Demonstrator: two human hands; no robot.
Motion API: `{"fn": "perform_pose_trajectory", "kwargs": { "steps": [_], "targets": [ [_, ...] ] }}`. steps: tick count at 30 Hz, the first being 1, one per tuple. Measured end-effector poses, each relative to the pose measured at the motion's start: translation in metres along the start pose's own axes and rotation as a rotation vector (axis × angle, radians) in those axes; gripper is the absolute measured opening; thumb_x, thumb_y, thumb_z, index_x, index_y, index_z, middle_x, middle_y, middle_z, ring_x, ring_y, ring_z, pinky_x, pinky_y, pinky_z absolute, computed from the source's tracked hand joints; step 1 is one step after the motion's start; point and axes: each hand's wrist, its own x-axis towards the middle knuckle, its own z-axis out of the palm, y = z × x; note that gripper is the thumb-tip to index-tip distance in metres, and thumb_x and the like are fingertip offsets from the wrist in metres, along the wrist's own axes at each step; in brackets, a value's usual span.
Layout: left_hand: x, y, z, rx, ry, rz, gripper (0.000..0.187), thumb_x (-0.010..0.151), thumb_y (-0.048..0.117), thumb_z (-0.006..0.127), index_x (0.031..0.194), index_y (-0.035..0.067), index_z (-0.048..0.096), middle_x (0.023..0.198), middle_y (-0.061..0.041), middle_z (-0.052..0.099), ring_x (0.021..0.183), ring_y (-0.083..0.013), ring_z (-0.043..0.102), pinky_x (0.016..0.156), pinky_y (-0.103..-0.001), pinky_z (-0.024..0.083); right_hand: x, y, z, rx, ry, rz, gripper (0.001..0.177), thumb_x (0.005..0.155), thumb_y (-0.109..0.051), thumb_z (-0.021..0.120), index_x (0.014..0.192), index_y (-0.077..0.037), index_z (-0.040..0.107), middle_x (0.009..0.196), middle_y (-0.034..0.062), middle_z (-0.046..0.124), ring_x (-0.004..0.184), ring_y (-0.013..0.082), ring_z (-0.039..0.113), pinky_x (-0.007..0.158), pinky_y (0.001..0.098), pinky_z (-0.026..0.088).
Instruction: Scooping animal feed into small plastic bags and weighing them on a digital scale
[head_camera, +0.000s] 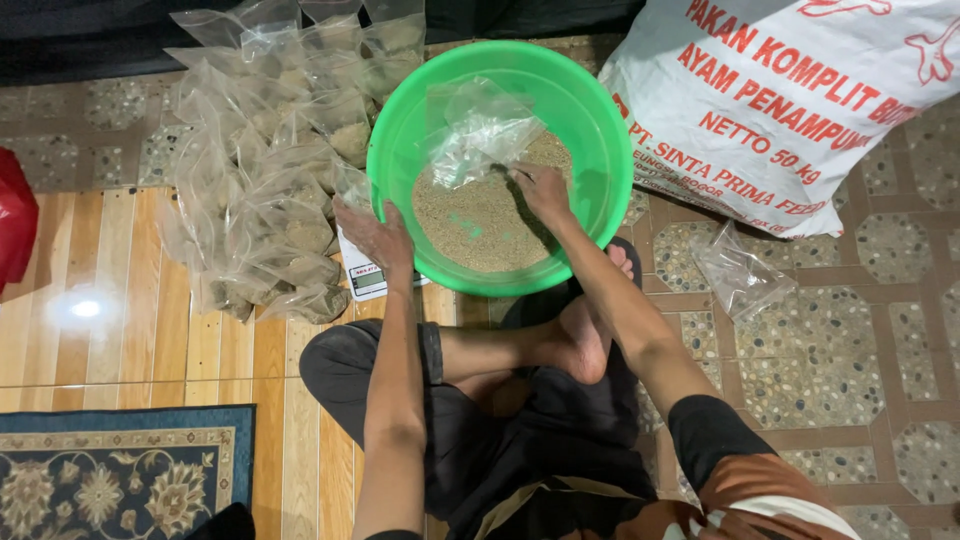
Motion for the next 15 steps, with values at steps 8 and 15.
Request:
{"fn": "perform_pose_trajectory", "kwargs": {
  "steps": [8, 15],
  "targets": [
    [-0.002, 0.002, -0.002, -0.043, -0.012, -0.017, 0.091, 0.081, 0.018, 0.075, 0.147, -0.005, 0.016, 0.139, -0.036, 0.033, 0.129, -0.0494, 0.036, 0.111, -0.049, 0.024, 0.010, 0.017, 0.001, -0.044, 0.199, -0.120, 0.030, 0.095, -0.023, 0.054, 0.115, -0.004, 0.067, 0.116, 0.0181, 0.064, 0.112, 0.0352, 0.058, 0.100, 0.0457, 0.044],
    [-0.003, -0.008, 0.007, 0.001, -0.014, -0.021, 0.092, 0.083, 0.021, 0.075, 0.147, -0.005, 0.015, 0.141, -0.037, 0.031, 0.130, -0.0494, 0.035, 0.113, -0.049, 0.024, 0.009, 0.015, -0.008, 0.066, 0.531, -0.171, 0.032, 0.095, -0.017, 0.050, 0.112, 0.006, 0.066, 0.112, 0.0251, 0.065, 0.107, 0.0410, 0.059, 0.098, 0.0487, 0.044]
  ]
}}
